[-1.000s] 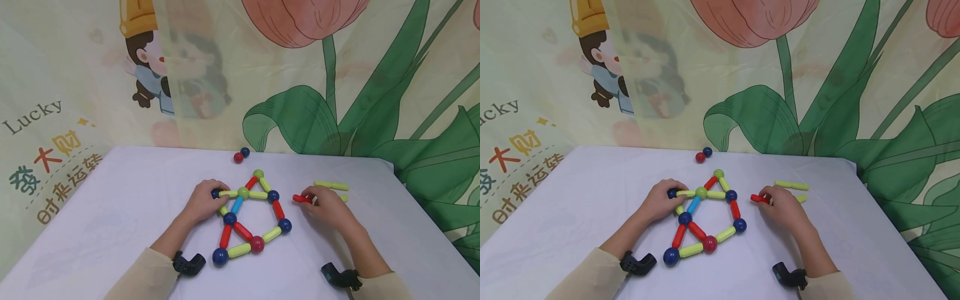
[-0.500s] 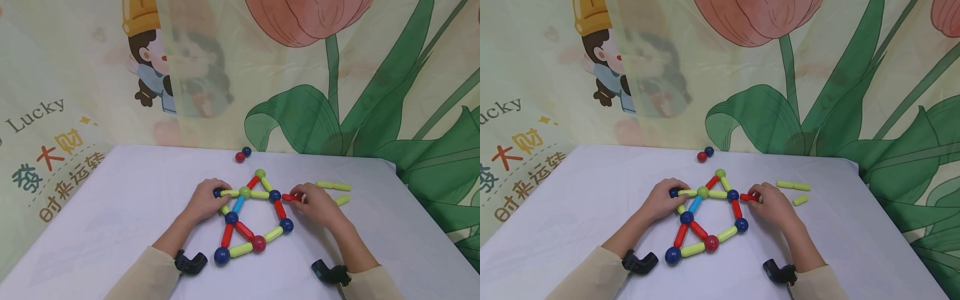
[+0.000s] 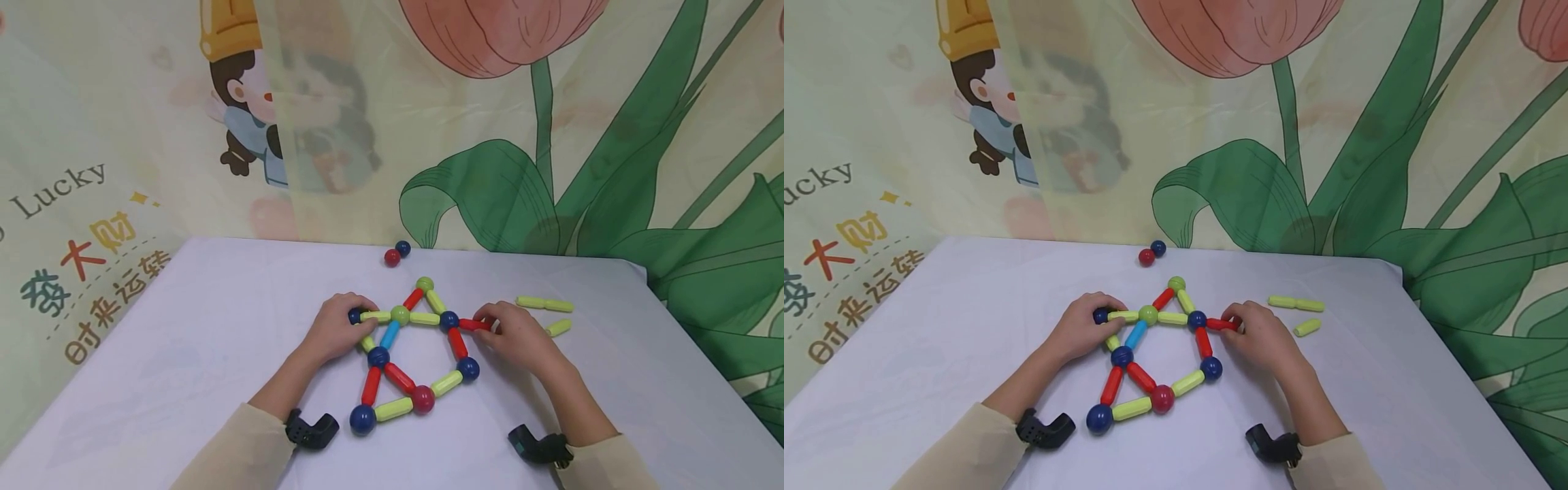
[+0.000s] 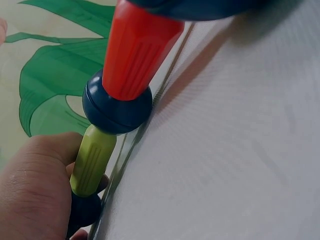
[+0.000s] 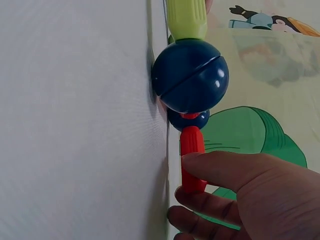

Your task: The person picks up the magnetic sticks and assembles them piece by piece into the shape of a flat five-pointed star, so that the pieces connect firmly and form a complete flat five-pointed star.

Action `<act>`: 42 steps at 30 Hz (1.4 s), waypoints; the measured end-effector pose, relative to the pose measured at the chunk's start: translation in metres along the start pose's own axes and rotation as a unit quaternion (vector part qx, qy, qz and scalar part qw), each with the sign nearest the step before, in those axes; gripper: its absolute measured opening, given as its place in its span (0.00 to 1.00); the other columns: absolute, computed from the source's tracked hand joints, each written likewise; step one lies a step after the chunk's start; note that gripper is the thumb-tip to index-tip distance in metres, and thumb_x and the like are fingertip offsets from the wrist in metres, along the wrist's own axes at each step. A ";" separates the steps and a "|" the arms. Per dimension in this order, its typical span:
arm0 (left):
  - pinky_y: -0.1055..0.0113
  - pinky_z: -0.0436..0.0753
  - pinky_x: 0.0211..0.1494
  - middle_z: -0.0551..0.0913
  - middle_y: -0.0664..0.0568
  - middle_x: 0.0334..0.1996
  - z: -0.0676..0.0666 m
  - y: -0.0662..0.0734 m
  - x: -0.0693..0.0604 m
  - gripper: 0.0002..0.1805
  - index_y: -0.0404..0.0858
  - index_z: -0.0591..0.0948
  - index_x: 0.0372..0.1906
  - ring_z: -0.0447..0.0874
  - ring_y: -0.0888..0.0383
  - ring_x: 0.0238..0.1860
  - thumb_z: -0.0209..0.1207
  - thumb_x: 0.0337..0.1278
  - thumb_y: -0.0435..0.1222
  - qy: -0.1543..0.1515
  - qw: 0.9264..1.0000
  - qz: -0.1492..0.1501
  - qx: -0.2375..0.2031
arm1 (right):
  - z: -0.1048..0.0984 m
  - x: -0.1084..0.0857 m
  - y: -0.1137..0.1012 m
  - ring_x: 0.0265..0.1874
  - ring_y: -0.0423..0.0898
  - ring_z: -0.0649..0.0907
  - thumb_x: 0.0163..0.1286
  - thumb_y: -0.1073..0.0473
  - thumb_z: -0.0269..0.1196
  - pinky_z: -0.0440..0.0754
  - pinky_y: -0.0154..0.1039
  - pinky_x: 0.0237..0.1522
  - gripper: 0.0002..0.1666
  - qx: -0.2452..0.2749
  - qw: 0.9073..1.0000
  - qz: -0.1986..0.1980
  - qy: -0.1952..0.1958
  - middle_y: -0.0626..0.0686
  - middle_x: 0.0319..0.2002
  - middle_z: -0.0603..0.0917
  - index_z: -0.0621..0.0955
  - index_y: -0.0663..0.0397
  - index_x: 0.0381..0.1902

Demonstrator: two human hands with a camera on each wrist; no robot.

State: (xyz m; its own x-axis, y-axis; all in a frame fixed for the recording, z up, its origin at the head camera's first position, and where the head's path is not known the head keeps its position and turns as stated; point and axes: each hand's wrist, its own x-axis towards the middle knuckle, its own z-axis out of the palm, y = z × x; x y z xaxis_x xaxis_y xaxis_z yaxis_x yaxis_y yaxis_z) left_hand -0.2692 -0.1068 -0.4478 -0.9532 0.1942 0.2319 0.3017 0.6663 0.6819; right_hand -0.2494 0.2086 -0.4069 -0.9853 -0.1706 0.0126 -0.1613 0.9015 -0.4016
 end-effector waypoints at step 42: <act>0.51 0.81 0.58 0.88 0.52 0.46 -0.002 0.001 -0.001 0.12 0.44 0.89 0.48 0.79 0.51 0.51 0.66 0.62 0.40 -0.003 1.000 -0.001 -0.005 | -0.061 -0.028 0.060 0.49 0.59 0.81 0.71 0.55 0.68 0.81 0.38 0.36 0.22 0.051 0.998 0.013 0.042 0.65 0.57 0.83 0.82 0.60 0.59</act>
State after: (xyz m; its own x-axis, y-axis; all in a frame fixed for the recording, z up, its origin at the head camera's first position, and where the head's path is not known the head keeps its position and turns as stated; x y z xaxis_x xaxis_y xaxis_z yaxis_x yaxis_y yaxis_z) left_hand -0.2677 -0.1072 -0.4461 -0.9541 0.1969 0.2256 0.2991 0.6591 0.6900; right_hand -0.2347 0.2917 -0.3751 -0.9911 -0.1093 0.0762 -0.1327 0.8597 -0.4932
